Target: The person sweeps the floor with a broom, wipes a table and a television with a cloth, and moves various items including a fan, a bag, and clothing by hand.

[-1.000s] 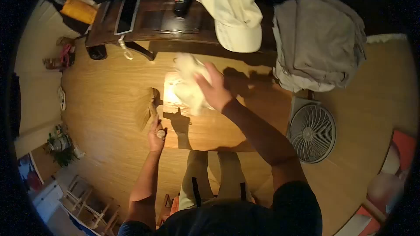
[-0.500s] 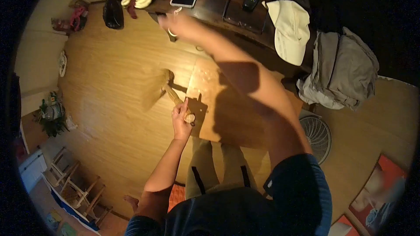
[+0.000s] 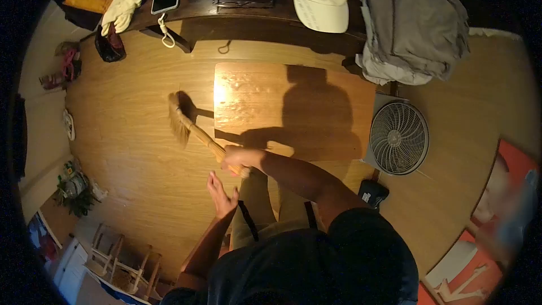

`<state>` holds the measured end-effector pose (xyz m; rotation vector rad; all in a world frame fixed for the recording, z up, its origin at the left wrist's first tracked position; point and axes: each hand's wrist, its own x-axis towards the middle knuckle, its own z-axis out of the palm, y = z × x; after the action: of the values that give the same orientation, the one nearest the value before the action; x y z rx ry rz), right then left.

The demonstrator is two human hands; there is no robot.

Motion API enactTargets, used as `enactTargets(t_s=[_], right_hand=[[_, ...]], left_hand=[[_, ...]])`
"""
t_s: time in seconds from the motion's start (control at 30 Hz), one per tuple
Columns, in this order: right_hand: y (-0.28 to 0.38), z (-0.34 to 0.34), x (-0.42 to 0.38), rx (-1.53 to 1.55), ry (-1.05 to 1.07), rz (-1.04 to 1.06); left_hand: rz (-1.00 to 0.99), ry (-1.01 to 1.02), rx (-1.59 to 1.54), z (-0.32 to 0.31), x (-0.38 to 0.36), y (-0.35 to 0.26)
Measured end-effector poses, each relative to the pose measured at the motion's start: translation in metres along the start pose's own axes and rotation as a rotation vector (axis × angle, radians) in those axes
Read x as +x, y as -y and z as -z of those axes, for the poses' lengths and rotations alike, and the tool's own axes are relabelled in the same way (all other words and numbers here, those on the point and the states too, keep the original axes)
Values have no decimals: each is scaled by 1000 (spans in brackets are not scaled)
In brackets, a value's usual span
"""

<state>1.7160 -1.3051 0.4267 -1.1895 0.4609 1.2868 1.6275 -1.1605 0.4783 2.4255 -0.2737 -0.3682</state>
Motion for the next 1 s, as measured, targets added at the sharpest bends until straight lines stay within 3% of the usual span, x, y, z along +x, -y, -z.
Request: enactTargets(t_s=[0.13,0.2,0.27,0.37,0.43,0.57,0.63,0.73,0.8,0.87,0.93,1.0], right_hand=[[-54,2,-112,17,55,83],[-102,-6,-171,-131,-54,188],[-136,-25,-238,-278,-225,139],[-222,-43,-288,-502,-441,142],[-285,-49,-308,-822,-698,361],[-342,-61,-349,-932,-751,213],[-346,-65,-367,-871,-901,224],[-322,-53,-384,-765,-924,176],[-328,-23,-365,-817,-1059,310],[-290,0,-359,-786,-1120,203],[-277,42,-331,-797,-1237,367],[-236,76,-312,-675,-1243,152]], left_hand=[[159,324,94,9,-85,47],[176,429,170,9,-126,75],[283,606,173,7,-162,100],[353,661,235,12,-190,105],[369,670,218,14,-200,102],[317,633,176,9,-201,88],[316,594,118,3,-193,82],[271,482,34,12,-186,42],[280,447,14,16,-194,36],[353,424,-188,20,-202,38],[401,390,-210,27,-219,43],[447,361,-229,36,-241,60]])
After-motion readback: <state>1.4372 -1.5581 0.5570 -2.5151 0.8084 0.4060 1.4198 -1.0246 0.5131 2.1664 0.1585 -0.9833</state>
